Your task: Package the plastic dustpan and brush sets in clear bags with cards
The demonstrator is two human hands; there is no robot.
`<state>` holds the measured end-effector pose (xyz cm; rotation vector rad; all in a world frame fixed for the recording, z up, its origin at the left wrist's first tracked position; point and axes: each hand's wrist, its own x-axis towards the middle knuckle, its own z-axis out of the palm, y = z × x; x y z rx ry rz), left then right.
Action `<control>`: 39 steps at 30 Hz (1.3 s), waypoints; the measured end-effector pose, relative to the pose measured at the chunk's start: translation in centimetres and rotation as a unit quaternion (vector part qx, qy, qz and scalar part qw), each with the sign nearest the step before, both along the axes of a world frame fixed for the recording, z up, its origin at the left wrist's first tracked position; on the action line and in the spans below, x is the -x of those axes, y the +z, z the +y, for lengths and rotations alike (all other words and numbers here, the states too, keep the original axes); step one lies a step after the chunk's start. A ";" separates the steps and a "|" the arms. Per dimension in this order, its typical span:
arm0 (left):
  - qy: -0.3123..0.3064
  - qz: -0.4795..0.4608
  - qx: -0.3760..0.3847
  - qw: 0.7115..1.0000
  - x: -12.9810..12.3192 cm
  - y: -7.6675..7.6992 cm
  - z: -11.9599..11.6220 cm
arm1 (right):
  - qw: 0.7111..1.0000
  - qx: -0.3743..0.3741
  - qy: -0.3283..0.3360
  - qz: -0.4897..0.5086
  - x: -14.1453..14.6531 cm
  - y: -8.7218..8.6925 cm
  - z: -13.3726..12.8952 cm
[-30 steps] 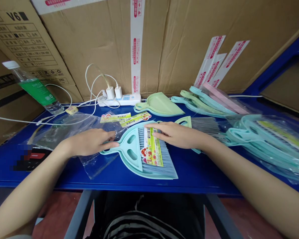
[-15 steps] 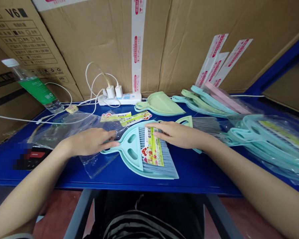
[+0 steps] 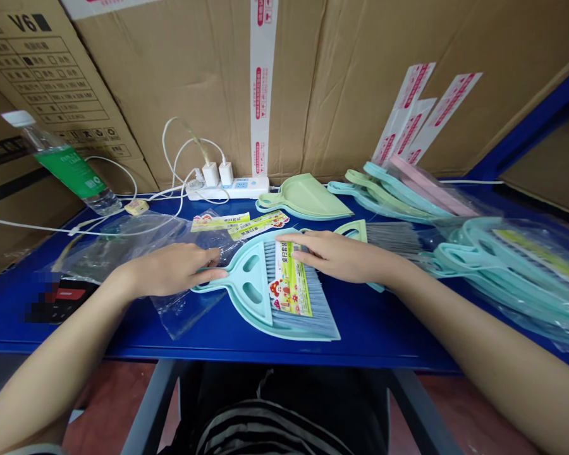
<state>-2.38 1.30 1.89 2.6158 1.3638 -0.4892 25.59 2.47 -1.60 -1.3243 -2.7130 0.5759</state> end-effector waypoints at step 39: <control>0.006 0.017 -0.028 0.999 0.0 -0.3 -0.2 | 0.997 -0.064 0.010 -0.034 0.2 0.0 -0.7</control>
